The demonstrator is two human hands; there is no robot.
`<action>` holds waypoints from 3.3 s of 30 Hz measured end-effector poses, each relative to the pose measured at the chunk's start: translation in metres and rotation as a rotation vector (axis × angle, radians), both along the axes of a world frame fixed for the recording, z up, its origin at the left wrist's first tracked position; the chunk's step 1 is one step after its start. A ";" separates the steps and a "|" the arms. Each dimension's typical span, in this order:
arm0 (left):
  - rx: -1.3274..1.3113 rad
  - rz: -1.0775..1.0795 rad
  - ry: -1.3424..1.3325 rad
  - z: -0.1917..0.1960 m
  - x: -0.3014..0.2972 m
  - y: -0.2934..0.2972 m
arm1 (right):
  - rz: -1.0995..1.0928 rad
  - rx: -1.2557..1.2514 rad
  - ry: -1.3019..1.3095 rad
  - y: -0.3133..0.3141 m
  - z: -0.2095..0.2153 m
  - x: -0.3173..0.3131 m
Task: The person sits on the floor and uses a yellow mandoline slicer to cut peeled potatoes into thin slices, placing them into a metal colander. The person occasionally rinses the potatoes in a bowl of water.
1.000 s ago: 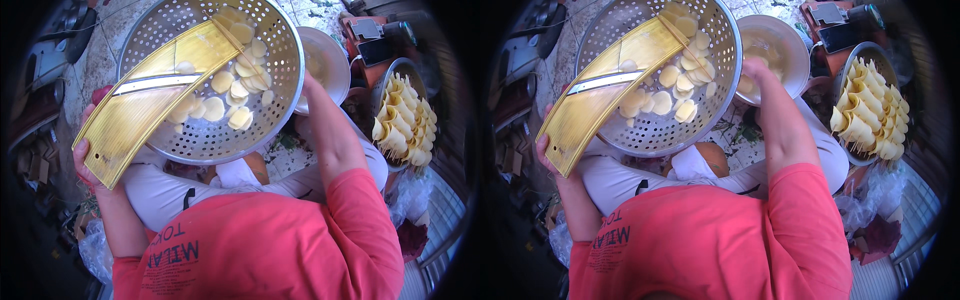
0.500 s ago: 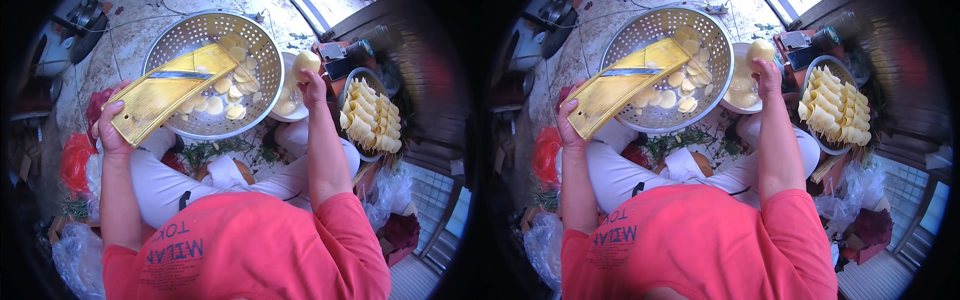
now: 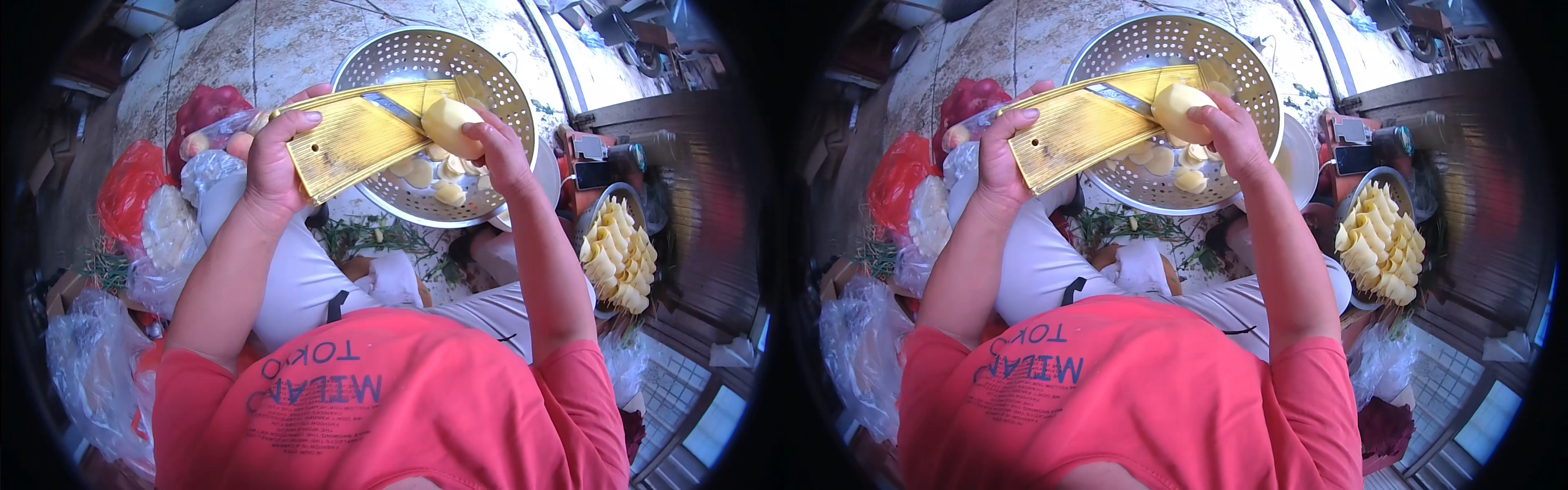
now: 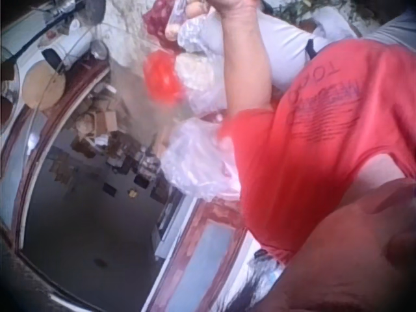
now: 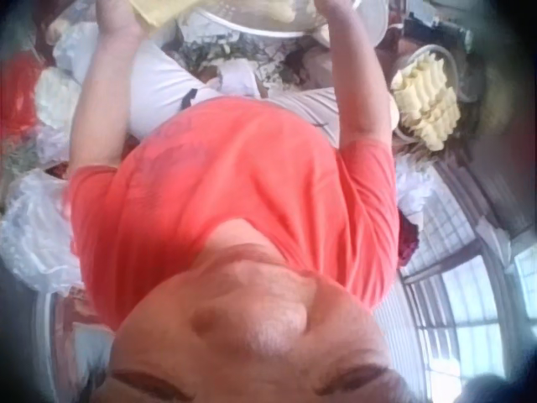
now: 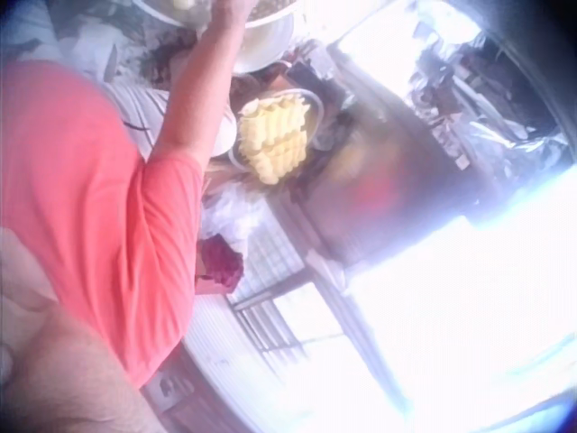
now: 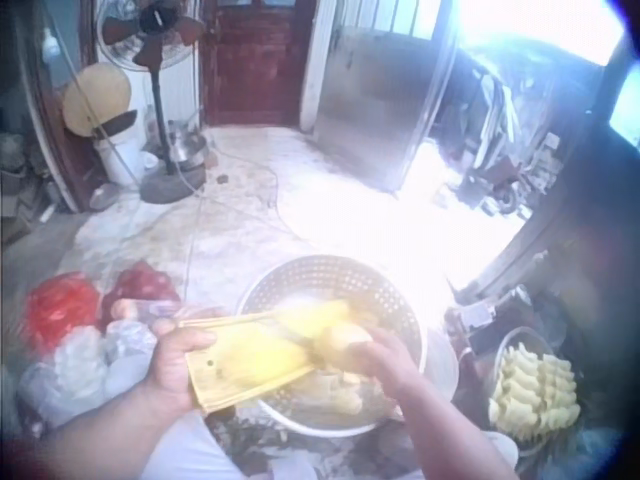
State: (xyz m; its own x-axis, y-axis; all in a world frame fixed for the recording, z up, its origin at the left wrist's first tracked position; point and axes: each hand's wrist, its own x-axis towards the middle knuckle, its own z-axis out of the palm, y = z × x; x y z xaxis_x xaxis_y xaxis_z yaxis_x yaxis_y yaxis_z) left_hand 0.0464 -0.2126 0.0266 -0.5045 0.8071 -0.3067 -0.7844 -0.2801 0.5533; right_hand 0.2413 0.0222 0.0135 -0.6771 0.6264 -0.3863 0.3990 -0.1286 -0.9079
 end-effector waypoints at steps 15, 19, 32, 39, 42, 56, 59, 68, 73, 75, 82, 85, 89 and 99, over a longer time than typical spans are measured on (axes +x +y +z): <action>-0.057 0.193 -0.040 0.002 0.009 0.008 | 0.405 1.002 -0.145 -0.014 0.041 -0.055; -0.050 0.220 -0.083 -0.001 0.012 0.012 | 0.272 0.959 -0.097 -0.016 0.026 -0.056; -0.113 0.243 -0.063 0.004 0.017 0.008 | 0.171 0.892 -0.038 -0.016 0.004 -0.051; -0.081 0.277 -0.098 0.005 0.017 0.011 | 0.229 0.810 -0.009 -0.033 0.025 -0.052; -0.093 0.282 -0.085 0.002 0.019 0.005 | 0.363 0.893 0.139 -0.071 0.048 -0.052; -0.091 0.245 -0.026 0.005 0.025 0.007 | 0.135 0.848 -0.090 -0.013 0.002 -0.046; -0.084 0.241 -0.012 0.005 0.022 0.012 | 0.062 0.718 -0.169 0.022 -0.018 -0.039; -0.082 0.245 -0.044 0.005 0.025 0.007 | 0.118 0.697 -0.143 -0.004 0.001 -0.050; -0.064 0.257 -0.073 0.004 0.022 0.007 | 0.246 0.809 0.012 -0.031 0.014 -0.055; -0.094 0.256 -0.042 0.007 0.024 0.004 | 0.375 0.896 0.153 -0.069 0.043 -0.058; -0.077 0.227 -0.007 0.008 0.024 0.011 | 0.082 0.631 -0.180 0.005 -0.005 -0.047; -0.041 0.250 -0.067 0.006 0.022 0.006 | 0.288 0.821 -0.004 -0.050 0.033 -0.058; -0.093 0.234 -0.012 0.006 0.025 0.003 | 0.282 0.875 0.035 -0.061 0.033 -0.057; -0.077 0.248 -0.054 0.006 0.024 0.002 | 0.411 0.893 0.121 -0.082 0.054 -0.061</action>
